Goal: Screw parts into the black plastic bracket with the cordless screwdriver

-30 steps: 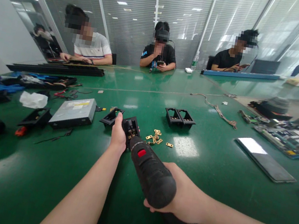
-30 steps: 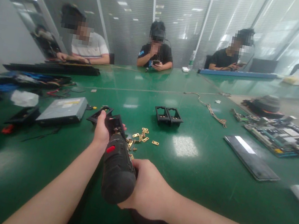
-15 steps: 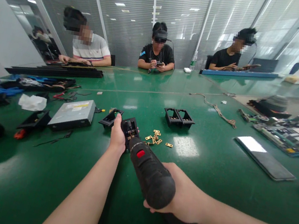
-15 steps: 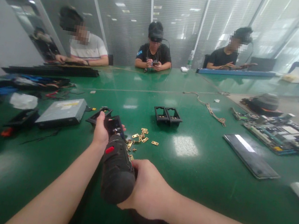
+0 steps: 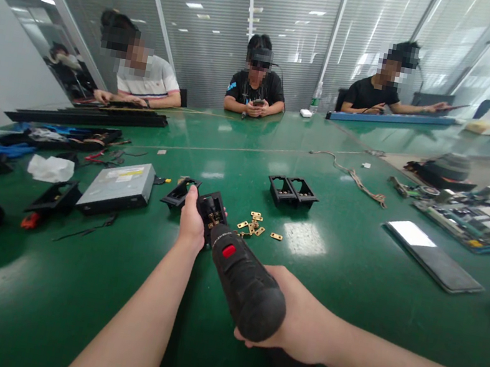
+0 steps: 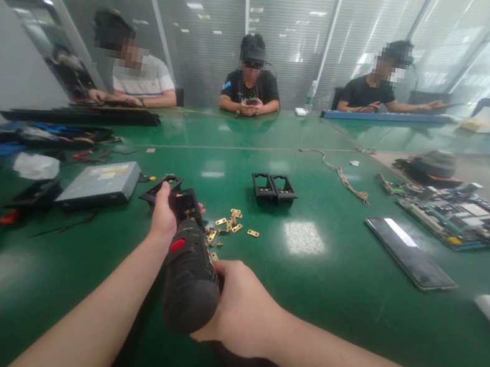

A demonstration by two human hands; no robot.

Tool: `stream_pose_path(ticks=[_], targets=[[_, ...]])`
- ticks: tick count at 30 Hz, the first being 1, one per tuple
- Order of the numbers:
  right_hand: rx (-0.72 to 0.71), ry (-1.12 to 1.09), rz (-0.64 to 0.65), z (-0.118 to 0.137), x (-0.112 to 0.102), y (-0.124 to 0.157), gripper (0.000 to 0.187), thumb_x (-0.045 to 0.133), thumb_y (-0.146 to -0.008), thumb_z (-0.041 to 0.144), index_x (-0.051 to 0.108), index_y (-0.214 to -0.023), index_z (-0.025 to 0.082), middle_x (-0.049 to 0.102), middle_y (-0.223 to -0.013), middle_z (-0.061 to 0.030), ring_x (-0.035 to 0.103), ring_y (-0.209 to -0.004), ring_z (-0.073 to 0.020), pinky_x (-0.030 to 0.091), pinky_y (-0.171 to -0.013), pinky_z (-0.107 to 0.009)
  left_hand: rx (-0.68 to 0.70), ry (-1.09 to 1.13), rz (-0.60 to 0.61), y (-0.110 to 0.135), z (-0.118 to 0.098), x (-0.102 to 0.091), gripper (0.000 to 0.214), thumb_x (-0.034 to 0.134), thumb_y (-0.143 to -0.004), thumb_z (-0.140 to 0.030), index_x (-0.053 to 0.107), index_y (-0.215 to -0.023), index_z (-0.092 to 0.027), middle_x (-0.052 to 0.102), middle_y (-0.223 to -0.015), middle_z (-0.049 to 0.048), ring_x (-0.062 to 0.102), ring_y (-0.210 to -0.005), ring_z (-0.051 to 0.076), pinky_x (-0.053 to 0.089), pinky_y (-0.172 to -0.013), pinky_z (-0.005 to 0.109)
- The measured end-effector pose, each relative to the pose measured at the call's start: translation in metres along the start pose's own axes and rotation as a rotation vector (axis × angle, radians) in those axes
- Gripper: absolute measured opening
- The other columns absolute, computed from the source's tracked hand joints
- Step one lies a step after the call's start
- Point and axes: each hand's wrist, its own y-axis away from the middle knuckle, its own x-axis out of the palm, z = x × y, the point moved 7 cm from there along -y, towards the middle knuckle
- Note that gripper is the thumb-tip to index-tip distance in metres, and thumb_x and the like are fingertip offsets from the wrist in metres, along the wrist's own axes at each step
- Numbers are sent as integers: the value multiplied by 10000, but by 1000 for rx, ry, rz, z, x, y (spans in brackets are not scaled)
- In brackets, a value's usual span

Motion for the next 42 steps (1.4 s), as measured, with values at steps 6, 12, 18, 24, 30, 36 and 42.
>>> stream_pose_path(ticks=[6, 12, 18, 24, 30, 36, 42], targets=[[36, -56, 32, 1, 3, 0, 306, 840, -553, 162, 604, -746, 137, 670, -677, -22, 633, -619, -177, 486, -546, -262, 5, -4, -3, 1, 0, 0, 557, 536, -809, -670, 669, -842, -130, 687, -651, 100, 720, -654, 274, 568, -541, 350], [18, -51, 10, 3, 3, -1, 311, 821, -544, 113, 613, -774, 133, 662, -689, -1, 605, -619, -147, 463, -548, -239, 20, -37, 1, 1, -1, -1, 573, 542, -787, -690, 650, -834, -129, 683, -633, 96, 699, -581, 256, 534, -490, 325], [47, -59, 27, 2, 3, 0, 332, 833, -546, 144, 603, -785, 140, 683, -674, -20, 652, -629, -186, 498, -552, -264, 12, -44, 12, 1, 0, -2, 569, 513, -807, -693, 643, -793, -139, 681, -631, 99, 699, -581, 255, 524, -478, 316], [54, -90, 51, -3, 4, 0, 345, 817, -546, 119, 596, -809, 148, 693, -664, -10, 667, -615, -190, 524, -560, -271, 28, -51, 12, 1, 0, -3, 559, 515, -813, -682, 647, -785, -140, 685, -635, 104, 690, -561, 250, 507, -447, 305], [71, -72, 48, -2, 3, 1, 335, 835, -560, 159, 603, -800, 140, 698, -682, -32, 683, -640, -217, 542, -571, -295, 7, -47, -14, 2, 1, -3, 553, 527, -805, -680, 648, -819, -140, 685, -636, 96, 692, -564, 253, 516, -443, 311], [27, -12, 11, 4, 2, 1, 329, 828, -559, 127, 618, -813, 132, 673, -709, -14, 628, -642, -173, 491, -565, -259, 11, -47, 5, 3, 0, -1, 564, 511, -813, -686, 644, -783, -138, 675, -608, 98, 680, -536, 245, 527, -458, 320], [63, -49, 29, 1, 3, 1, 325, 842, -555, 165, 602, -773, 142, 674, -664, -13, 655, -630, -199, 516, -566, -283, 13, -45, -14, 0, 2, -4, 561, 517, -807, -682, 661, -813, -139, 686, -633, 98, 693, -565, 259, 517, -444, 318]])
